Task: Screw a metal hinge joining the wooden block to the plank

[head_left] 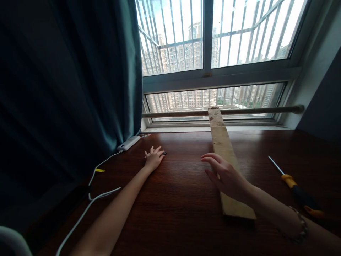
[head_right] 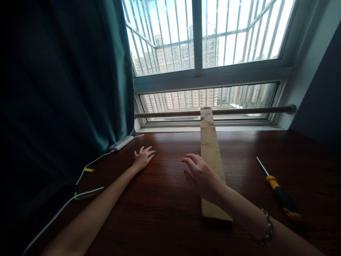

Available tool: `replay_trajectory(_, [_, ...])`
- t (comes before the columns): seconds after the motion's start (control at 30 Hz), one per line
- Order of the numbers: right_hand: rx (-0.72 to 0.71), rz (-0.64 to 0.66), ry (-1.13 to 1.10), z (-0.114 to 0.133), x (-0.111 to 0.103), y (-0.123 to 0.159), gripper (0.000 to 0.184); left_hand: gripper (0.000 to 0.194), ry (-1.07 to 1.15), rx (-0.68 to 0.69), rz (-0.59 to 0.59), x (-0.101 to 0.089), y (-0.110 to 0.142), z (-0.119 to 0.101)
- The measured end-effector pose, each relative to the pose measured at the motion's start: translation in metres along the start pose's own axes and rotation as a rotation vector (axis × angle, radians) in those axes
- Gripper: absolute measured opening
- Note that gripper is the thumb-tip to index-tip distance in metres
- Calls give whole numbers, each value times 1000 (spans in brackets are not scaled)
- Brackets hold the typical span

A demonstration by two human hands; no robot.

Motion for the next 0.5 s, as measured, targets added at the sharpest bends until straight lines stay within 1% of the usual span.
replay_trajectory(0.07, [-3,-2,4,1,-1,-1,28,25,23,-6,-17,-3,-2,-3])
replay_trajectory(0.17, [-4,-4,17,2,-3,-2,28,18,78,-85,-18,-7,-5,1])
replay_trajectory(0.27, [-13,-4,20,4,-4,-3,28,19,103,-153,34,-6,-8,6])
replay_trajectory(0.4, [-35,0,12,8,-4,-3,28,22,89,-175,96,-8,-6,6])
replay_trajectory(0.5, [-47,10,8,11,-4,-2,29,18,85,-173,157,-12,-2,0])
Point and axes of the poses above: each hand's wrist, its own y-axis away from the middle knuckle, its own x-axis out of the palm, z = x × y, the point moved 8 cm from there along -y, towards the middle knuckle, and after that the axes turned 1 degree about x, right-handed, at the moved point
